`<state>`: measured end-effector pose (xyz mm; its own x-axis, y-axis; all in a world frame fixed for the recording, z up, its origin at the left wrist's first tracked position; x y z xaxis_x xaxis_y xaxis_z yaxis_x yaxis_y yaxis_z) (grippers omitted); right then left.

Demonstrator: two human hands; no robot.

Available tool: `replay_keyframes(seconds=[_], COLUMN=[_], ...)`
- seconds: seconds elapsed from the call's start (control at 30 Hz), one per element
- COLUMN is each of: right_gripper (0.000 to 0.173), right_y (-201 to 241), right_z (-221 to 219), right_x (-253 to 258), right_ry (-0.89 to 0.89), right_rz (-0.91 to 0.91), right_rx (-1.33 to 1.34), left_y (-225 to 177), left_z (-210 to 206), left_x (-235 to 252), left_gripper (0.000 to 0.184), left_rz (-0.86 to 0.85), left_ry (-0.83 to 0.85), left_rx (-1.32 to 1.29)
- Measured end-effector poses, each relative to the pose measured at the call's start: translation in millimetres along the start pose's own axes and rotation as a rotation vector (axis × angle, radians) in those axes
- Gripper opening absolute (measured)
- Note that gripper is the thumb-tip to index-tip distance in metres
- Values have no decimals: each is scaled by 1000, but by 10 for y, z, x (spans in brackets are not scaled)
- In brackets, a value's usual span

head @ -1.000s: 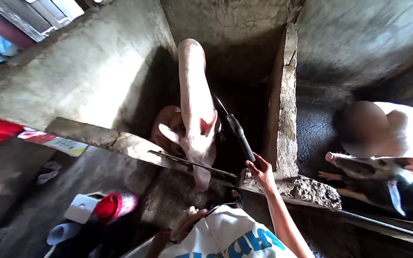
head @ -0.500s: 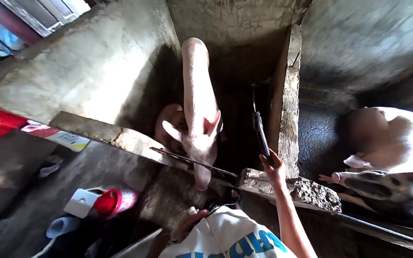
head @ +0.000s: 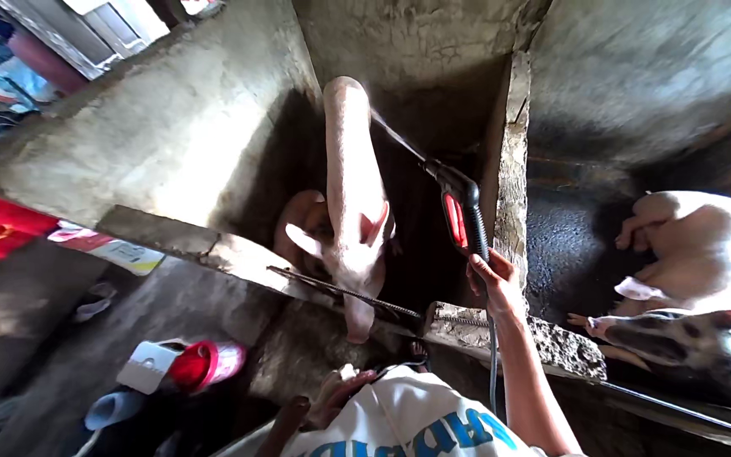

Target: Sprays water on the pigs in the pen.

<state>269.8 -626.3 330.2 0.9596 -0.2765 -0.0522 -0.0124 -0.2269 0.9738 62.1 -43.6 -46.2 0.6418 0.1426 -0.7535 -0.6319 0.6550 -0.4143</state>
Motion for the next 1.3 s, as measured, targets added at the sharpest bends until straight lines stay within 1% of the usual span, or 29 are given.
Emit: replay_keyframes(seconds=[0.1, 0.17, 0.27, 0.33, 0.37, 0.43, 0.53, 0.6, 0.67, 0.7, 0.8, 0.87, 0.97, 1.0, 1.1, 1.23, 1.3], right_gripper=[26, 25, 20, 18, 18, 25, 35, 39, 41, 43, 48, 49, 47, 47, 48, 48, 51], right_y=[-162, -147, -14, 18, 7, -63, -210, -233, -215, -205, -253, -317, -409, -457, -534, -492, -484], right_z=[88, 123, 146, 165, 178, 200, 223, 219, 178, 151, 85, 65, 105, 139, 260, 407, 436], right_x=[65, 72, 75, 106, 124, 148, 158, 181, 219, 246, 367, 460, 565, 587, 601, 516, 441], right_ry=[-10, -27, -38, -21, -14, -15, -55, -83, -78, -63, -14, -8, -28, -37, -66, -122, -134], right_rz=[-69, -44, 34, 46, 31, -41, -110, -85, -45, -35, -28, -10, -5, -17, -40, -42, -55], right_rx=[-56, 3, 125, 155, 130, 15, -115, -123, -126, -145, -257, -356, -473, -501, -580, -724, -762], left_y=[95, 146, 347, 359, 298, 71, -174, -298, -300, -374, -832, -959, -1103, -1084, -730, -682, -685], left_z=[-17, -21, -80, -74, -60, -23, 1, -16, -66, -79, -41, -40, -62, -76, -209, -307, -297], left_x=[77, 81, 157, 157, 125, 10, -48, -25, 64, 37, -231, -268, -325, -307, 13, 33, -3], left_gripper=[37, 36, 36, 34, 32, 31, 34, 36, 34, 33, 30, 30, 32, 32, 32, 29, 30], left_rz=[-8, -23, -12, -12, -10, -15, -23, -39, -65, -56, -21, -29, 13, 24, 17, -33, -19], left_ry=[3, 12, 50, 45, 43, 56, 42, 34, 37, 50, 62, 64, 88, 80, 54, 56, 63], left_rx=[9, 16, 86, 98, 93, 88, 53, 44, 70, 84, 125, 136, 142, 129, 142, 126, 123])
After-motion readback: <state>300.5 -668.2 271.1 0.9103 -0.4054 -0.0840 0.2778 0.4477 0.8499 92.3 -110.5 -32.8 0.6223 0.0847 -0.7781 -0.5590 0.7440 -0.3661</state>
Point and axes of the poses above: each hand's wrist, its own x-axis towards the middle knuckle, its own z-axis out of the back of the hand, y = z × x, the point moved 8 cm from there along x, towards the middle knuckle, and after that the axes turned 1 degree about -x, right-handed, at the moved point
